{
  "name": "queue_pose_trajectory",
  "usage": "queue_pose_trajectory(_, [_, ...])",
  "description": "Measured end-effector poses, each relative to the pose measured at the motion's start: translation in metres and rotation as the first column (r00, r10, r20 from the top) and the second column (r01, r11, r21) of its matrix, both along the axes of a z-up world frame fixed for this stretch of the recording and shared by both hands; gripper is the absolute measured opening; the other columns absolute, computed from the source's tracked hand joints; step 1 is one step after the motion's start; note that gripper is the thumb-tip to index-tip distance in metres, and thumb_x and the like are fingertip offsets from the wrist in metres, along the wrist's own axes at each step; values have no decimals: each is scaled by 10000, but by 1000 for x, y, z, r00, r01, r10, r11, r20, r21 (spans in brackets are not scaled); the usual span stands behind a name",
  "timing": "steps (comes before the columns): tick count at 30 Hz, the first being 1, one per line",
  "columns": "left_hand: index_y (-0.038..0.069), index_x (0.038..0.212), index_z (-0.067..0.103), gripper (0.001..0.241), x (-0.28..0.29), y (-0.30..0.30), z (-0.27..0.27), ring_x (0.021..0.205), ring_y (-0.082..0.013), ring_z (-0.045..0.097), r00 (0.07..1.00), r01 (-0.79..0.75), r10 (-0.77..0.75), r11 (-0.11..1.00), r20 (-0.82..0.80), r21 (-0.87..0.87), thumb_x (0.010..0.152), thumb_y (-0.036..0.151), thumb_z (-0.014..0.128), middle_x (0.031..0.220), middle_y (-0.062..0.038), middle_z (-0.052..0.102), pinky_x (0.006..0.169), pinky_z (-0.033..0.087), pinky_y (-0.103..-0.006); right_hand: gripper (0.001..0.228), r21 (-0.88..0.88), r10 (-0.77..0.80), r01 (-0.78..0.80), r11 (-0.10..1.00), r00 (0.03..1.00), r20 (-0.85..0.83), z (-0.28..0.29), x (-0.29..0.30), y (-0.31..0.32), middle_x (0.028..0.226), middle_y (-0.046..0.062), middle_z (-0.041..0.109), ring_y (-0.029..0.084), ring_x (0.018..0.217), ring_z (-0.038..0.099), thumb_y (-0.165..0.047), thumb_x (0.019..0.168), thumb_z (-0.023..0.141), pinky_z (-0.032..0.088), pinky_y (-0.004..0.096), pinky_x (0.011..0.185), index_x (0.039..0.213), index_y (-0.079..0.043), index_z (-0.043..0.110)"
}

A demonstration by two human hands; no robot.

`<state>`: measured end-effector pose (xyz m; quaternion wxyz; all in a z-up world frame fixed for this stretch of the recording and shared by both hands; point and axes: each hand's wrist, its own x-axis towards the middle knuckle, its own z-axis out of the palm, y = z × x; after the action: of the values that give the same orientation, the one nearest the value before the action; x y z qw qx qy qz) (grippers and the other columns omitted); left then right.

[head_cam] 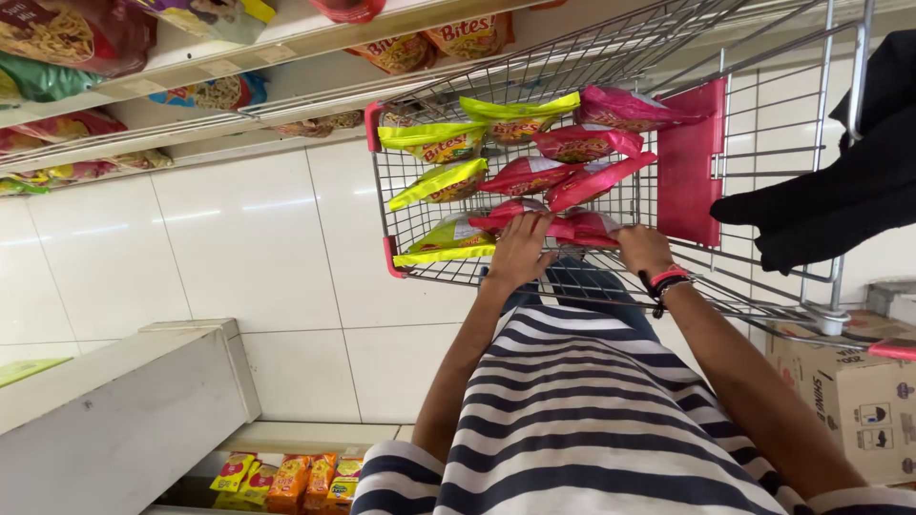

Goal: The recorder is seen organizing and straightening snack bags on the shelves of a convenience store and placing some into a shopping cart.

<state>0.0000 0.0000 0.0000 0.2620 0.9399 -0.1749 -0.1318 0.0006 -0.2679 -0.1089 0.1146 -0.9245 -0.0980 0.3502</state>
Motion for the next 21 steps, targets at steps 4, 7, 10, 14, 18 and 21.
queue_pose_trajectory(4, [66, 1389, 508, 711, 1, -2, -5, 1220, -359, 532, 1000, 9, -9, 1000, 4, 21, 776, 223, 831, 1269, -151, 552, 1046, 456, -471, 454, -14, 64, -63, 998, 994, 91, 40, 7, 3, 944, 155, 762, 341, 846, 754, -105, 839, 656, 601, 437, 762, 1240, -299, 745])
queue_pose_trajectory(7, [69, 1348, 531, 643, -2, 0, -24, 1230, -371, 550, 1000, 27, -27, 998, 13, -55, 792, 194, 829, 1279, -157, 564, 1056, 486, -459, 360, -15, 95, -93, 996, 988, 121, 69, 7, 4, 952, 126, 769, 314, 868, 755, -153, 882, 642, 599, 449, 756, 1200, -278, 756])
queue_pose_trajectory(10, [130, 1395, 556, 599, 0, 1, -27, 1304, -345, 588, 993, -1, -26, 973, -118, -229, 880, 261, 832, 1364, -134, 601, 1110, 515, -430, 380, 18, 146, -153, 988, 966, 214, 110, 15, 0, 967, 112, 771, 301, 870, 755, -94, 880, 628, 594, 453, 753, 1187, -269, 767])
queue_pose_trajectory(14, [137, 1485, 509, 961, 10, -7, 1, 1360, -349, 534, 953, 24, -142, 915, -266, -402, 658, 382, 931, 1488, -153, 543, 1139, 447, -444, 419, 81, 191, -207, 975, 966, 173, 195, 30, -5, 974, 88, 774, 296, 842, 751, -121, 811, 643, 589, 449, 726, 1200, -247, 735])
queue_pose_trajectory(18, [112, 1486, 536, 991, 17, -13, 29, 1345, -365, 536, 926, -23, -175, 859, -336, -511, 639, 393, 967, 1497, -183, 545, 1109, 428, -467, 397, 263, 177, -249, 932, 947, 268, 259, 50, -8, 987, 50, 779, 311, 809, 741, -112, 753, 650, 584, 441, 689, 1132, -192, 741])
queue_pose_trajectory(21, [93, 1368, 624, 855, 23, -12, 28, 1127, -267, 739, 854, -192, -32, 908, -520, -371, 666, 476, 927, 1228, -124, 759, 1043, 548, -404, 446, 225, 131, -194, 955, 955, 266, 294, 68, -10, 971, 54, 779, 284, 748, 755, -89, 791, 612, 588, 422, 687, 1196, -220, 742])
